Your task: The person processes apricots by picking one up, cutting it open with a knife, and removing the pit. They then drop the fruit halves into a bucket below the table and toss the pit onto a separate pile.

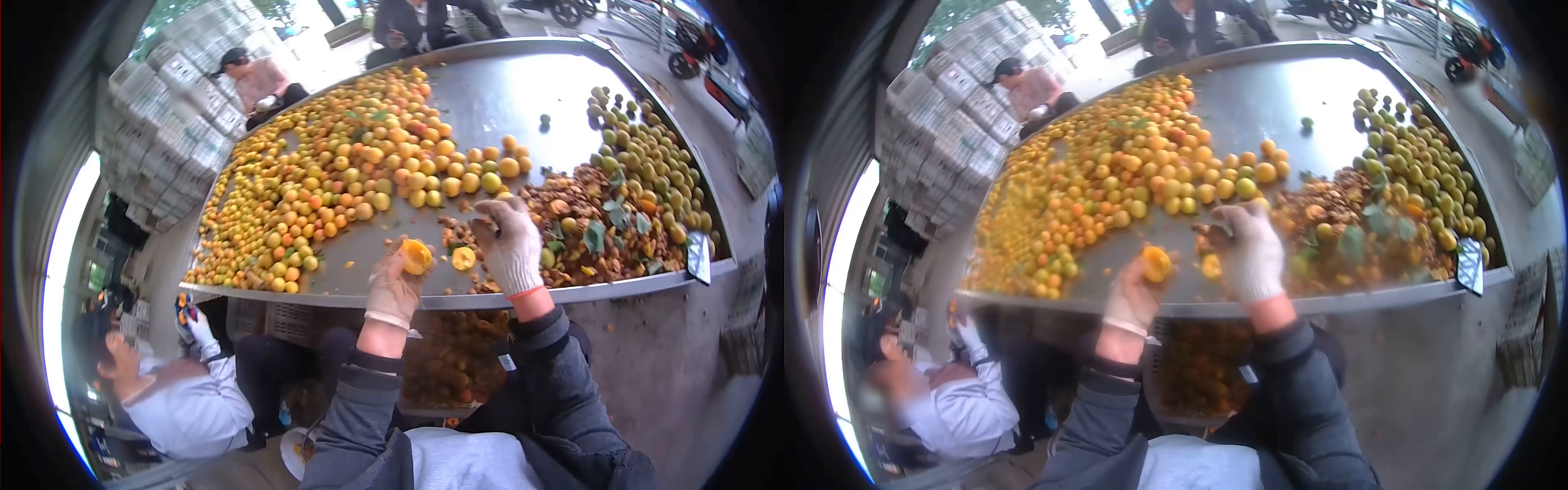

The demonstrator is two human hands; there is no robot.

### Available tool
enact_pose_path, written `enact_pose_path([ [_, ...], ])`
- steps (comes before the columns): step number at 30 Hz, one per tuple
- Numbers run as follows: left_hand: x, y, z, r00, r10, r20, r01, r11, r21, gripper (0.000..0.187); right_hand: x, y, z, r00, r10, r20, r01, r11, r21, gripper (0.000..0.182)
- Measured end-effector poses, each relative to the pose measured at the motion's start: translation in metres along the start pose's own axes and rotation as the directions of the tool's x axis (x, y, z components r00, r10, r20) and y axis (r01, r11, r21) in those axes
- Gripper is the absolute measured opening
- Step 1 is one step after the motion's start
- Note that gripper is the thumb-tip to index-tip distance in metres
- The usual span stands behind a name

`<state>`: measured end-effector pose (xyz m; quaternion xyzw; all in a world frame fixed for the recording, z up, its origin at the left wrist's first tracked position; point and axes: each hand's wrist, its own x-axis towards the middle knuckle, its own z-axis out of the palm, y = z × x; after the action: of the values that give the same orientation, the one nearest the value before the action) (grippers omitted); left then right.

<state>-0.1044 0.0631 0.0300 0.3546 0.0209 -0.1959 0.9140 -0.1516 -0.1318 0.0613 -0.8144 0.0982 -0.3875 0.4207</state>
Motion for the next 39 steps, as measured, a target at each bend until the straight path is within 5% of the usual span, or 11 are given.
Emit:
enact_pose_path([
  [4,0.005,-0.021,0.016,0.993,0.118,0.027,-0.120,0.989,0.083,0.033,-0.020,-0.003,0.004,0.748,0.354,0.561,-0.598,0.727,0.338,0.014],
  [10,-0.012,-0.037,0.063,0.951,0.291,-0.109,-0.251,0.926,0.282,0.033,-0.019,-0.004,0.008,0.614,0.402,0.679,-0.737,0.600,0.312,0.023],
  [14,-0.017,-0.046,0.070,0.847,0.524,0.086,-0.461,0.646,0.609,0.031,-0.014,-0.014,0.000,0.429,0.421,0.799,-0.896,0.312,0.316,0.027],
  [16,-0.015,-0.047,0.063,0.651,0.586,0.482,-0.635,0.073,0.769,0.030,-0.017,-0.013,-0.001,0.453,0.422,0.785,-0.890,0.264,0.371,0.025],
  [19,-0.001,-0.039,0.063,0.855,0.515,-0.070,-0.427,0.773,0.469,0.025,-0.018,-0.001,0.001,0.557,0.441,0.704,-0.829,0.247,0.501,0.022],
  [22,0.015,-0.008,0.044,0.971,0.237,-0.039,-0.209,0.913,0.352,0.022,0.006,0.015,-0.025,0.643,0.629,0.437,-0.709,0.273,0.650,0.017],
  [24,0.033,-0.009,0.026,0.993,0.119,-0.006,-0.092,0.795,0.599,0.029,0.014,0.031,-0.035,0.649,0.665,0.369,-0.621,0.183,0.762,0.014],
  [26,0.036,-0.030,0.034,0.987,0.011,0.160,-0.155,-0.180,0.971,0.043,0.013,0.036,-0.037,0.669,0.653,0.356,-0.545,0.105,0.832,0.012],
  [29,0.045,-0.060,0.031,0.977,-0.090,0.192,-0.202,-0.667,0.717,0.051,0.010,0.032,-0.040,0.665,0.650,0.367,-0.592,0.159,0.790,0.012],
  [34,0.064,-0.057,0.021,0.993,-0.053,0.106,-0.115,-0.631,0.767,0.050,0.013,0.033,-0.047,0.683,0.657,0.320,-0.570,0.205,0.796,0.014],
  [39,0.007,-0.003,0.037,0.984,-0.158,0.080,-0.096,-0.097,0.991,0.048,0.015,0.027,-0.064,0.670,0.670,0.320,-0.570,0.188,0.800,0.008],
])
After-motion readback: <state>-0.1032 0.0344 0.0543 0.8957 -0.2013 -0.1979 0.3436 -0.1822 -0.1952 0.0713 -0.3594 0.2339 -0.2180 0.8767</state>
